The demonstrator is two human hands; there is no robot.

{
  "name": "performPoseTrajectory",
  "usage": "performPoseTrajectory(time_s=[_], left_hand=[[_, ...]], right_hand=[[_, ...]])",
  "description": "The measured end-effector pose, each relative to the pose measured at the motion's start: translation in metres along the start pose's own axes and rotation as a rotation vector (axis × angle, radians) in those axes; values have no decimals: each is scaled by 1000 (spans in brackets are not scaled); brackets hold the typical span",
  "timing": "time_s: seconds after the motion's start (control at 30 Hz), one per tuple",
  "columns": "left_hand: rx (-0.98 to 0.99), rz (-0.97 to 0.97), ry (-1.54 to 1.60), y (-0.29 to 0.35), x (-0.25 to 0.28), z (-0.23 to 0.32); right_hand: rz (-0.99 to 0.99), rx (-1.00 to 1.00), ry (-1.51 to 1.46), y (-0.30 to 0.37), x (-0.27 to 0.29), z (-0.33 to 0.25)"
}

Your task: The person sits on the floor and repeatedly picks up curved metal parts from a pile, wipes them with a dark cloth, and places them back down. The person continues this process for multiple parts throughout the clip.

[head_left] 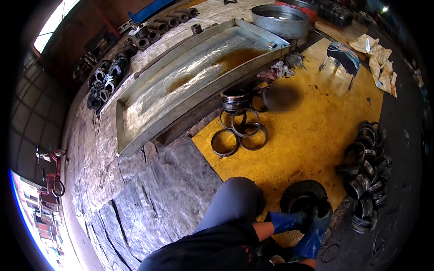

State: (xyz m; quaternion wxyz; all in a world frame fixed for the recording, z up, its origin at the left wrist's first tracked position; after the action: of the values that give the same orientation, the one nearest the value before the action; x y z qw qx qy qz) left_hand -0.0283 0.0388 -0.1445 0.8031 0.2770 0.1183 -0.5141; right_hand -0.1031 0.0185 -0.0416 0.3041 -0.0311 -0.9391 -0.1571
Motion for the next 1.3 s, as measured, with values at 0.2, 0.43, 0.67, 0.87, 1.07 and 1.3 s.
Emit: performPoseTrajectory(time_s=[0.2, 0.43, 0.67, 0.87, 1.07, 1.3], left_hand=[[46, -32, 24, 5, -3, -17], [110, -62, 19, 16, -3, -24], [152, -42, 50, 26, 7, -31], [197, -107, -173, 10, -12, -21], [184, 17, 1055, -13, -8, -109], [116, 83, -154, 39, -9, -7]], right_hand=[[-469, -165, -742, -67, 6, 65], [-276, -131, -577, -51, 16, 30], [305, -87, 152, 40, -10, -25], [361, 14, 233, 55, 1, 8], [-170, 121, -211, -69, -1, 35], [-372, -210, -868, -58, -5, 21]])
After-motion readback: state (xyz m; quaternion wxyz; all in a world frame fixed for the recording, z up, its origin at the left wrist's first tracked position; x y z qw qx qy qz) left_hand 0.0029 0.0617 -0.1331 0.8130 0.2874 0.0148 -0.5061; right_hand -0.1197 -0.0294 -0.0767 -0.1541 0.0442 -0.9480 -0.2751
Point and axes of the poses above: each hand's wrist, its own y-axis away from the middle knuckle, its own x-axis out of the back of the hand, z = x × y, the point moved 7 cm from there along -y, towards the middle knuckle, and after that the axes turned 14 degrees about -z, right-handed, at the moved point
